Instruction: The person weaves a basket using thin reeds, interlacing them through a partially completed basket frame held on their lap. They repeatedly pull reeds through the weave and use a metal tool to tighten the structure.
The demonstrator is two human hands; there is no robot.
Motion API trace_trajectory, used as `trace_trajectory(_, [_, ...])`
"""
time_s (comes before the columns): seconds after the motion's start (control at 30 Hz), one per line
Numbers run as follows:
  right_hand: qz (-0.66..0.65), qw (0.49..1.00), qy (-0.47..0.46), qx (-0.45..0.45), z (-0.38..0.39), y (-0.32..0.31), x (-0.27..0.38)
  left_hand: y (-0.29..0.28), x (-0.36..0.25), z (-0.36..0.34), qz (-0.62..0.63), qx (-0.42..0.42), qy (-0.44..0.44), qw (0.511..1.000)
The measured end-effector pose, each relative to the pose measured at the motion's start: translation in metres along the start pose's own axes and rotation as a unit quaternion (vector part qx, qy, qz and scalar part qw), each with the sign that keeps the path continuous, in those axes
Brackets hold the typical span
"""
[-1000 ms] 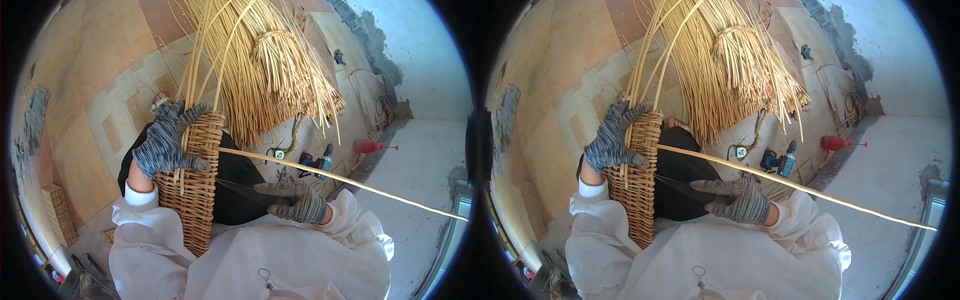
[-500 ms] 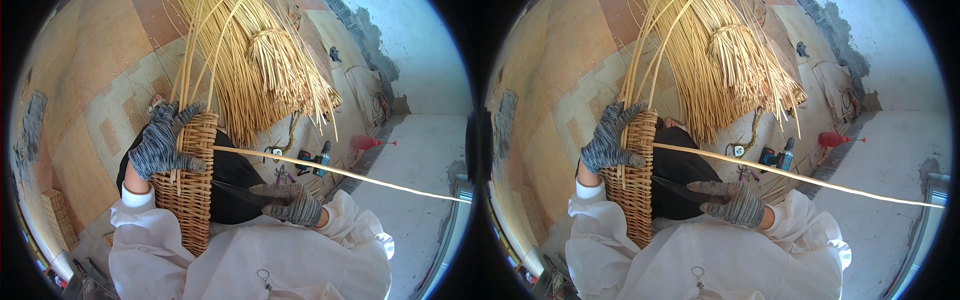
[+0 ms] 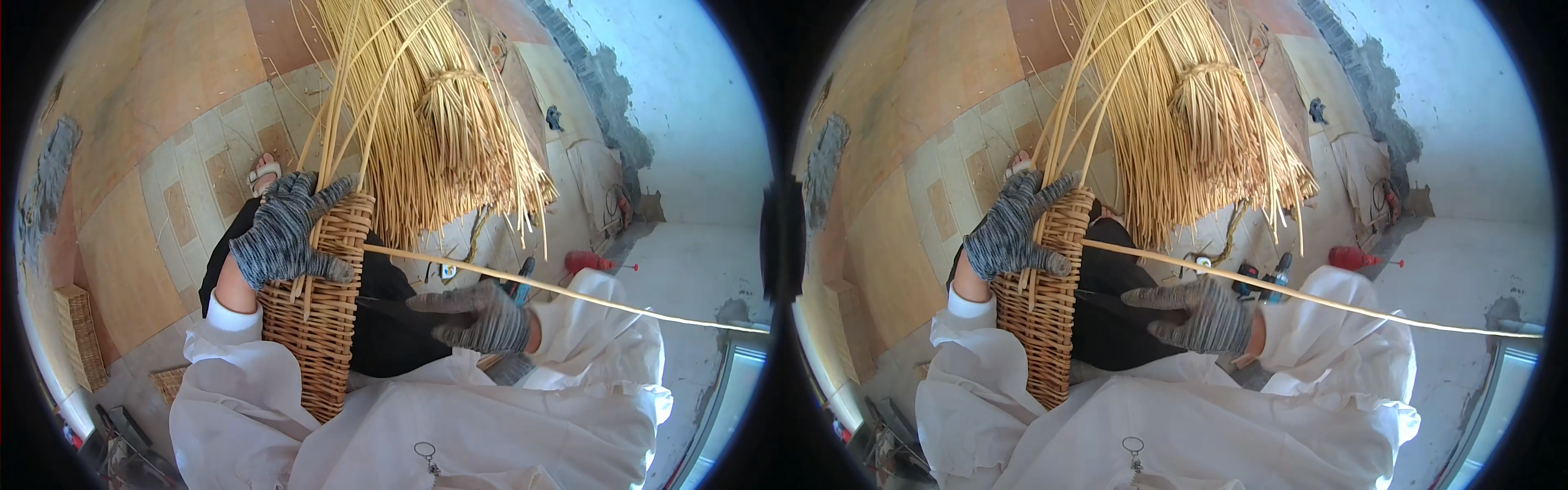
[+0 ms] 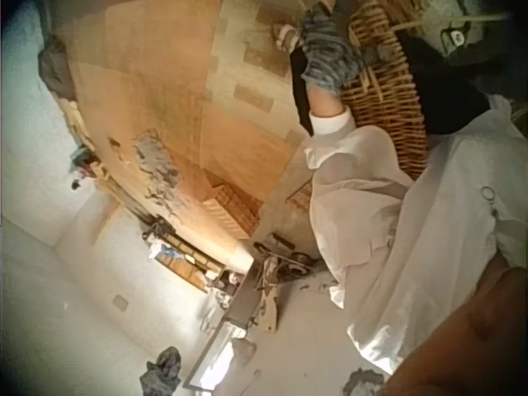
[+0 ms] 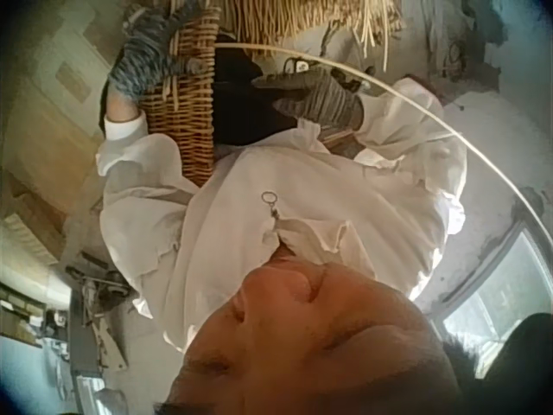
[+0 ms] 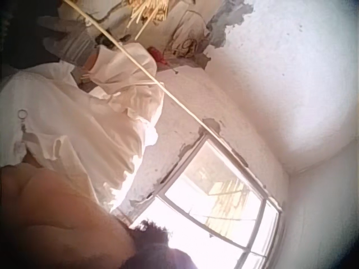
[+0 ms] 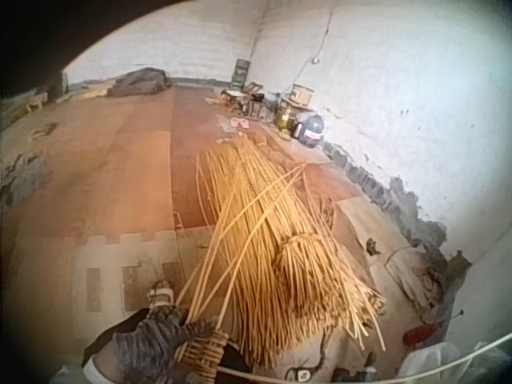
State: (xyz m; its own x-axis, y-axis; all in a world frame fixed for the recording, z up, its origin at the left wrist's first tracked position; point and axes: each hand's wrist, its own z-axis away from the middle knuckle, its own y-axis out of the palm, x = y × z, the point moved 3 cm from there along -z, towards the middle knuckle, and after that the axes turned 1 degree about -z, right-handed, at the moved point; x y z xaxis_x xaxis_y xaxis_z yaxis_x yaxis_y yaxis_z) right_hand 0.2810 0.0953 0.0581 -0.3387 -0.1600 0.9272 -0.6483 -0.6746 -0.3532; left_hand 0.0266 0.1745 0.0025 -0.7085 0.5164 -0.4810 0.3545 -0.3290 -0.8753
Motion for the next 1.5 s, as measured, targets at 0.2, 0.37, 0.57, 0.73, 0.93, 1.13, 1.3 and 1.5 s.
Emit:
trace_trajectory(0.2, [0.093,0.995,-0.040,0.022,0.002,0.003,-0.027,-0.001,0.000,-0.004,0.038,0.018,-0.036,0.998])
trace_trajectory(0.37, [-0.055,0.961,0.251,0.097,-0.020,-0.007,-0.002,0.000,-0.003,-0.007,0.076,0.046,-0.044,0.995])
trace_trajectory(0.57, [0.334,0.932,-0.135,-0.042,-0.027,-0.017,-0.030,0.002,0.013,-0.012,0.120,-0.043,-0.030,0.991])
trace_trajectory(0.73, [0.473,0.861,-0.184,-0.023,-0.041,-0.032,-0.018,0.010,0.026,-0.024,0.265,-0.148,-0.049,0.952])
trace_trajectory(0.93, [0.577,0.787,-0.094,-0.198,-0.035,-0.014,-0.008,-0.017,-0.027,0.033,0.622,-0.297,-0.051,0.723])
trace_trajectory(1.13, [-0.094,0.988,0.063,-0.109,-0.091,-0.014,0.051,-0.011,-0.118,0.052,0.677,-0.208,-0.095,0.700])
trace_trajectory(1.3, [-0.165,0.985,0.036,0.016,-0.115,-0.031,0.054,-0.012,-0.118,0.055,0.722,-0.168,-0.059,0.669])
trace_trajectory(1.5, [-0.139,0.987,0.073,0.043,-0.121,-0.034,0.054,-0.005,-0.105,0.053,0.723,-0.169,-0.049,0.668])
